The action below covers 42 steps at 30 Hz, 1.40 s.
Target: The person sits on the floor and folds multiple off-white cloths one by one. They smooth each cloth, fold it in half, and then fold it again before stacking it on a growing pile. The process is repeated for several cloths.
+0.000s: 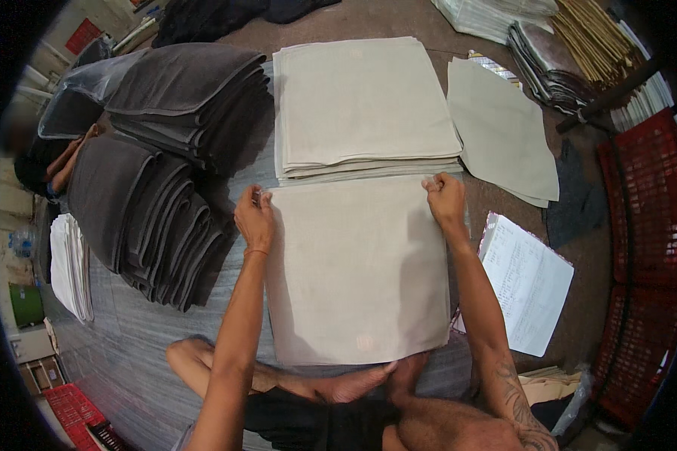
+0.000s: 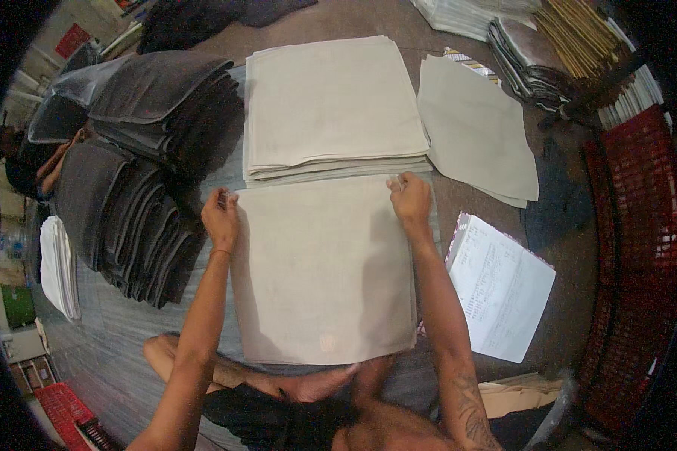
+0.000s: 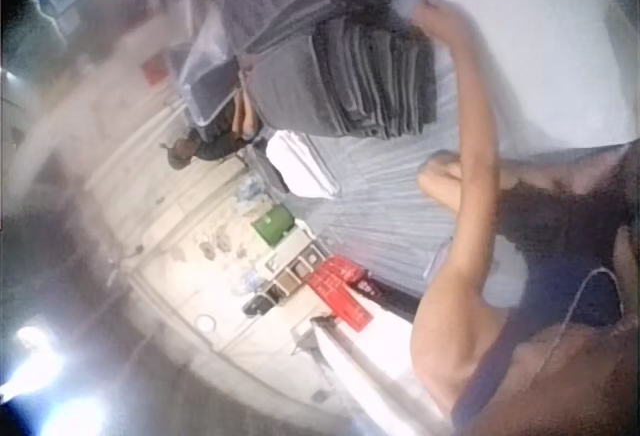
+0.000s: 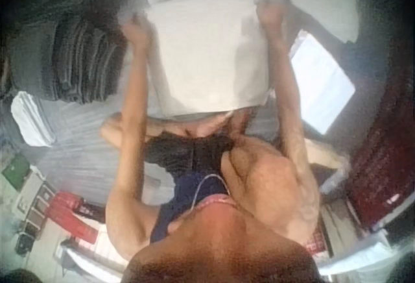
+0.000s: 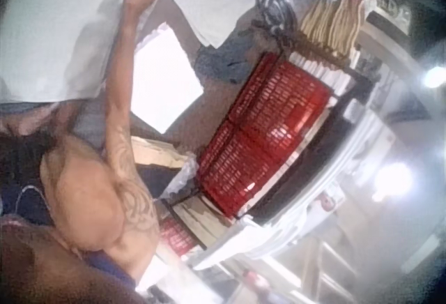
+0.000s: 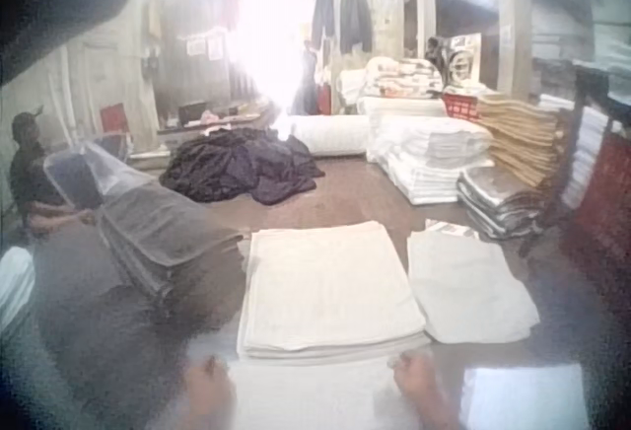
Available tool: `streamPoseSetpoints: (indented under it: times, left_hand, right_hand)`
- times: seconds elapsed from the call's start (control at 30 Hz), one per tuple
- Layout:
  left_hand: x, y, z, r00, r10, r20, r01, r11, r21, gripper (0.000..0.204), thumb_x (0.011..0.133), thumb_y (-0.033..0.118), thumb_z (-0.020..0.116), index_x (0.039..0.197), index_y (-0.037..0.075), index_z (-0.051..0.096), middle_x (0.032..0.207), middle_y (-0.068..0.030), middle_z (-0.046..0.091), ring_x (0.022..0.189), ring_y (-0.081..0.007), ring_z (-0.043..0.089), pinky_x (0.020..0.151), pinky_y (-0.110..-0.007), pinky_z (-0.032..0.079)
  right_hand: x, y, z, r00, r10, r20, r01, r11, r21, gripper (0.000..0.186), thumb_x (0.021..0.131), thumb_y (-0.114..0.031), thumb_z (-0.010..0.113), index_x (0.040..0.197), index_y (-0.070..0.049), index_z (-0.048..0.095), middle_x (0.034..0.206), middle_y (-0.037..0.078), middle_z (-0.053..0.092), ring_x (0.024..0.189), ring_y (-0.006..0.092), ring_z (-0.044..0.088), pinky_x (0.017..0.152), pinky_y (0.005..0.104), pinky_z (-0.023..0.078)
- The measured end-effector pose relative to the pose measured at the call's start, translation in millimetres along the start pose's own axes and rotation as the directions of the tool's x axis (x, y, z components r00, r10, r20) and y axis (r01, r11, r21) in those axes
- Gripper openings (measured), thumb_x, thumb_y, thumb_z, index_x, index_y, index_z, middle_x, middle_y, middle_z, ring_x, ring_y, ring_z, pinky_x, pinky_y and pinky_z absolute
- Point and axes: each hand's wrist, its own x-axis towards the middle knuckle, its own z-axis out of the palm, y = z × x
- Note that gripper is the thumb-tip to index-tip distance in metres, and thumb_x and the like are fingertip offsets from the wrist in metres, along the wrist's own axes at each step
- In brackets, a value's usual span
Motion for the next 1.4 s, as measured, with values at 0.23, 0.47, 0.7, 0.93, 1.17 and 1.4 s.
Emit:
streamPoseSetpoints:
  times: [0.23,0.47,0.7,0.93,1.17,1.4]
  left_hand:
    - [47.6,46.7,19.4,0.823,0.546,0.156,-0.554,0.832,0.012,0.032,0.082,0.017,0.077,0.111,0.007,0.069,0.115,-0.0119,0.065,0.114,-0.0308,0.058,0.093,-0.042,0.049]
    - [88.6,88.4,40.4,0.667,0.491,0.560,-0.606,0.795,0.025,0.029,0.081,0.025,0.078,0.101,0.004,0.075,0.107,-0.0124,0.071,0.101,-0.0301,0.067,0.087,-0.043,0.053]
    - [110.7,71.6,40.3,0.664,0.423,0.617,-0.417,0.894,-0.163,0.036,0.084,0.036,0.074,0.091,0.001,0.077,0.090,-0.0124,0.075,0.076,-0.0273,0.071,0.077,-0.034,0.055]
    - [107.0,91.2,44.0,0.680,0.305,0.667,-0.419,0.908,0.011,0.043,0.082,0.043,0.076,0.093,0.002,0.076,0.086,-0.0181,0.073,0.078,-0.0264,0.071,0.075,-0.037,0.055]
    - [111.8,98.8,48.9,0.693,0.286,0.662,-0.418,0.907,0.045,0.027,0.086,0.028,0.071,0.098,0.005,0.078,0.089,-0.0196,0.074,0.085,-0.0345,0.072,0.079,-0.040,0.056]
    - [119.2,76.9,50.7,0.786,0.291,0.545,-0.324,0.945,-0.038,0.021,0.085,0.020,0.069,0.096,0.004,0.076,0.087,-0.0231,0.070,0.080,-0.0383,0.070,0.077,-0.042,0.055]
  right_hand:
    - [40.4,-37.8,-9.2,0.896,-0.445,-0.009,0.444,0.895,-0.050,0.031,0.078,-0.019,0.079,0.105,-0.006,0.070,0.101,0.012,0.066,0.100,0.0327,0.061,0.087,0.0432,0.048]
    - [78.3,-49.4,4.8,0.806,-0.502,0.312,0.542,0.838,-0.052,0.032,0.081,-0.025,0.078,0.107,-0.006,0.073,0.112,0.010,0.066,0.111,0.0300,0.059,0.095,0.0399,0.047]
    - [95.7,-44.6,8.7,0.835,-0.379,0.400,0.391,0.919,0.055,0.025,0.088,-0.028,0.071,0.097,-0.005,0.077,0.106,0.011,0.068,0.105,0.0311,0.064,0.091,0.0400,0.050]
    - [109.9,-40.0,12.1,0.856,-0.247,0.454,0.266,0.964,0.022,0.029,0.091,-0.029,0.067,0.099,-0.002,0.074,0.108,0.015,0.069,0.103,0.0336,0.066,0.090,0.0410,0.050]
    - [123.0,-31.2,16.5,0.859,-0.243,0.450,0.253,0.967,0.039,0.039,0.091,-0.037,0.066,0.101,0.000,0.073,0.109,0.018,0.068,0.103,0.0360,0.065,0.092,0.0426,0.050]
    - [89.7,-74.8,21.1,0.875,-0.264,0.406,0.374,0.901,-0.221,0.039,0.084,-0.042,0.073,0.102,-0.008,0.071,0.112,0.013,0.064,0.112,0.0328,0.057,0.091,0.0480,0.048]
